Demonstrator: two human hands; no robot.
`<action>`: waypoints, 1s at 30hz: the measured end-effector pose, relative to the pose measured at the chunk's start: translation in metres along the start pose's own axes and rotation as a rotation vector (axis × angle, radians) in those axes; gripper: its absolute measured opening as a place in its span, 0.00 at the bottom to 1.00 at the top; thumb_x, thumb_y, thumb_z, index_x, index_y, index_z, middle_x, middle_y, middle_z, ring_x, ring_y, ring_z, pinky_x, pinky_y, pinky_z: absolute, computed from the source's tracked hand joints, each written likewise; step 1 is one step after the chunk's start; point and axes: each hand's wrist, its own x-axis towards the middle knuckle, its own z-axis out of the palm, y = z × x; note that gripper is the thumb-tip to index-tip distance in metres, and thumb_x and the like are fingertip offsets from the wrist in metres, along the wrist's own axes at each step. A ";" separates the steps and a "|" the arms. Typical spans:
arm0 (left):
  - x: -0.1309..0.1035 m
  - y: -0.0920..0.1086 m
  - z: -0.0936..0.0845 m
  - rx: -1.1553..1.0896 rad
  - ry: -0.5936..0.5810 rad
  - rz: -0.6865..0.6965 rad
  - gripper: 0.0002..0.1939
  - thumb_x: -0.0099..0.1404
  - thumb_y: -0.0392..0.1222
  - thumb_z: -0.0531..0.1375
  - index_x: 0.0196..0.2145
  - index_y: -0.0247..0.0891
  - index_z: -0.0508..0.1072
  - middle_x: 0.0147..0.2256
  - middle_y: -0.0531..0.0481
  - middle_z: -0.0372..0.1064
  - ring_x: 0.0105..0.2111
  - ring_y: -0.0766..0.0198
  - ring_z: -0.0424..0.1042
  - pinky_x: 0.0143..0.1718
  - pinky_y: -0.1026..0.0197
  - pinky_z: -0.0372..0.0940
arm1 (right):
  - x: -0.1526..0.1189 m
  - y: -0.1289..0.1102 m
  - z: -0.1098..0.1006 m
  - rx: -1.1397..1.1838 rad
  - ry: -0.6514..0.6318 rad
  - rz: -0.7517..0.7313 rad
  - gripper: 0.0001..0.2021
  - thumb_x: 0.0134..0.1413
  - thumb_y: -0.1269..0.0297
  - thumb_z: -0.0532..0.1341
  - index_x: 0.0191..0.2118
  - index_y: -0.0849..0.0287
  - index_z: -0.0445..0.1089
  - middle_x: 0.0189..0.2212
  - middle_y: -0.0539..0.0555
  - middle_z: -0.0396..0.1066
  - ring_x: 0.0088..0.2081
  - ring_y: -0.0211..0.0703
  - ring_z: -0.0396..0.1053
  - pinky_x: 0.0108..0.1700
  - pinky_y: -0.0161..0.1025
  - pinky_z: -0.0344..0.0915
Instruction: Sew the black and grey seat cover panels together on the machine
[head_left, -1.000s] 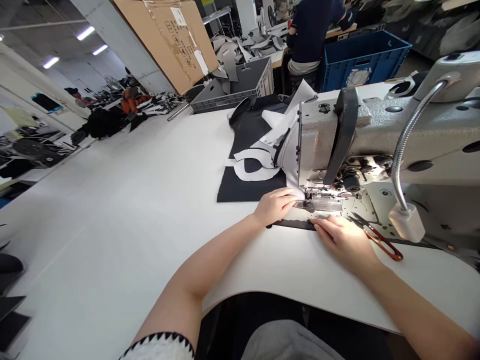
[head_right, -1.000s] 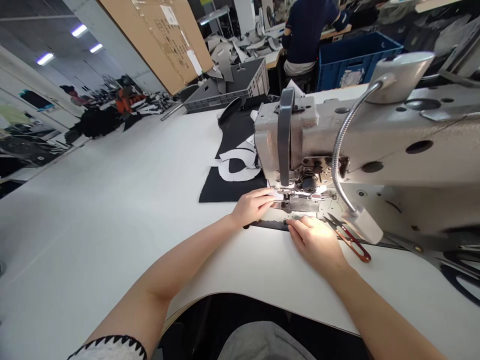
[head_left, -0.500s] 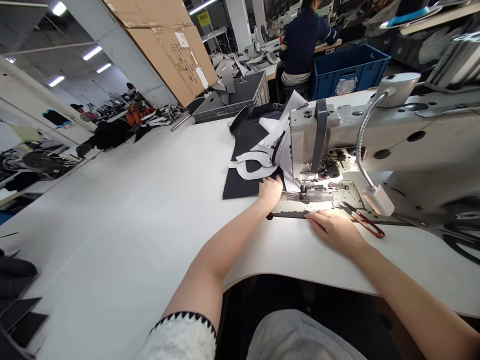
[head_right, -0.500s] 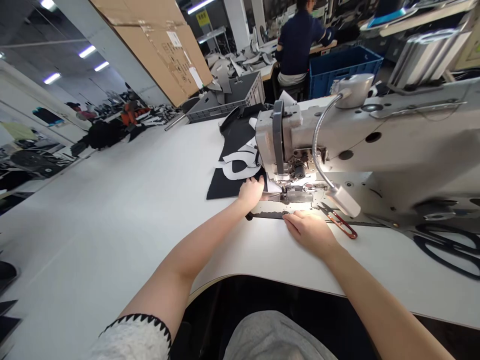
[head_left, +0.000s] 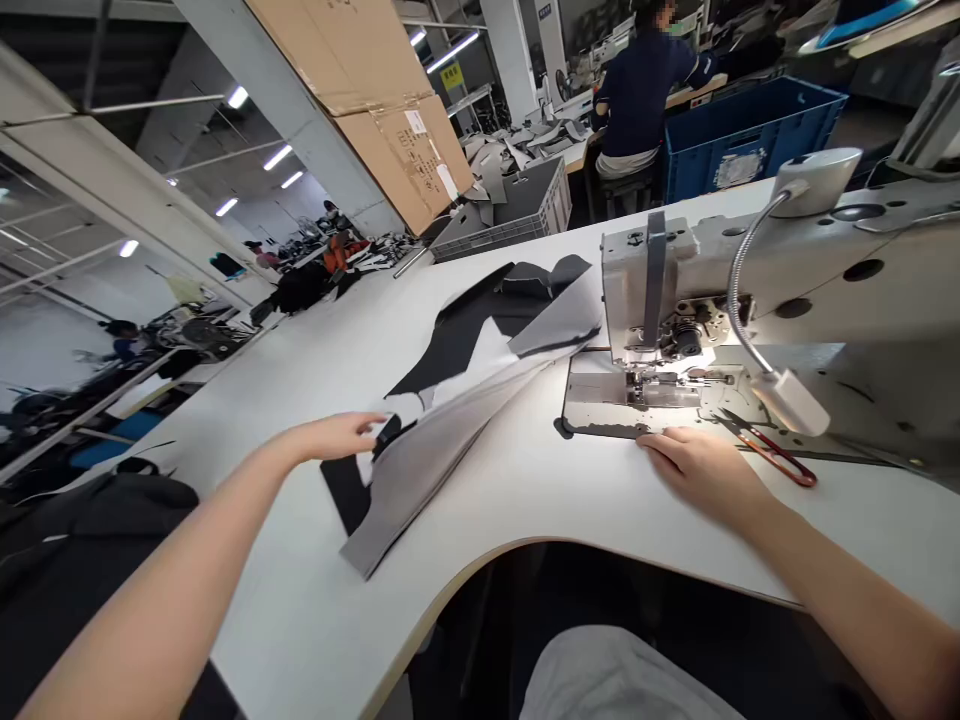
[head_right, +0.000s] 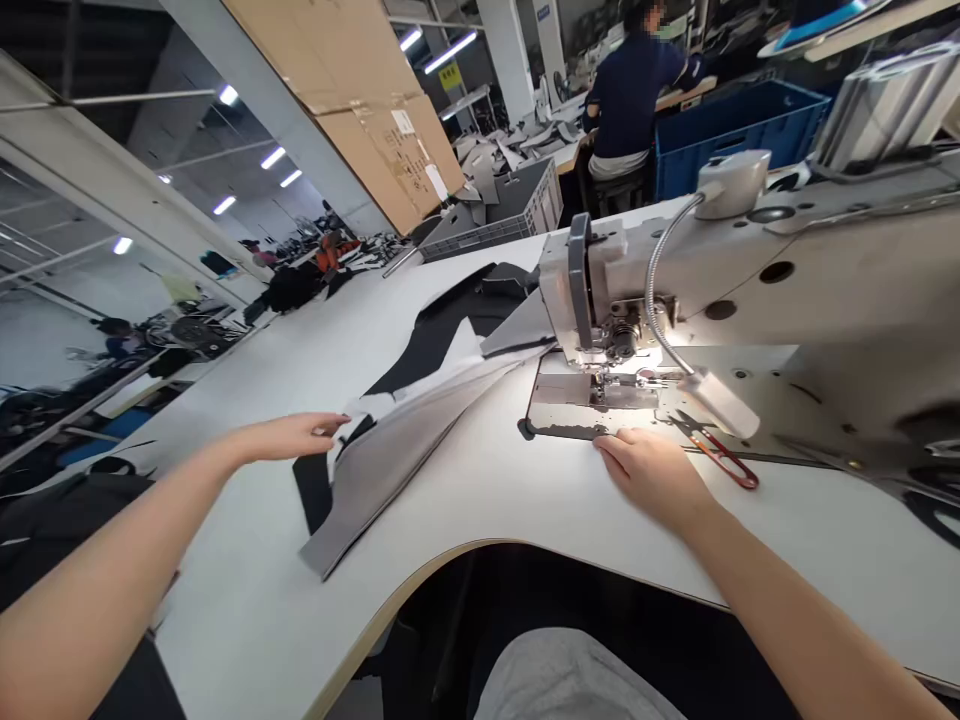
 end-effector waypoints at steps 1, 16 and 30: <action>-0.002 0.013 0.002 -0.030 0.064 0.040 0.24 0.61 0.47 0.54 0.53 0.36 0.69 0.52 0.44 0.71 0.50 0.52 0.71 0.48 0.58 0.67 | -0.001 0.000 0.002 -0.008 0.010 -0.010 0.16 0.65 0.65 0.48 0.41 0.55 0.73 0.26 0.50 0.69 0.28 0.41 0.67 0.27 0.38 0.55; -0.030 0.129 0.076 0.263 -0.357 0.746 0.04 0.58 0.41 0.57 0.27 0.41 0.70 0.23 0.51 0.68 0.22 0.58 0.69 0.19 0.62 0.53 | 0.045 -0.029 0.028 -0.083 0.123 -0.240 0.26 0.59 0.76 0.50 0.64 0.67 0.56 0.61 0.68 0.60 0.62 0.56 0.56 0.61 0.58 0.56; 0.077 0.262 0.107 0.081 0.431 1.000 0.25 0.67 0.39 0.47 0.59 0.39 0.64 0.62 0.47 0.58 0.60 0.49 0.57 0.54 0.48 0.60 | 0.022 -0.025 0.033 -0.228 0.110 -0.379 0.20 0.53 0.82 0.50 0.50 0.77 0.69 0.49 0.70 0.71 0.54 0.54 0.68 0.56 0.45 0.66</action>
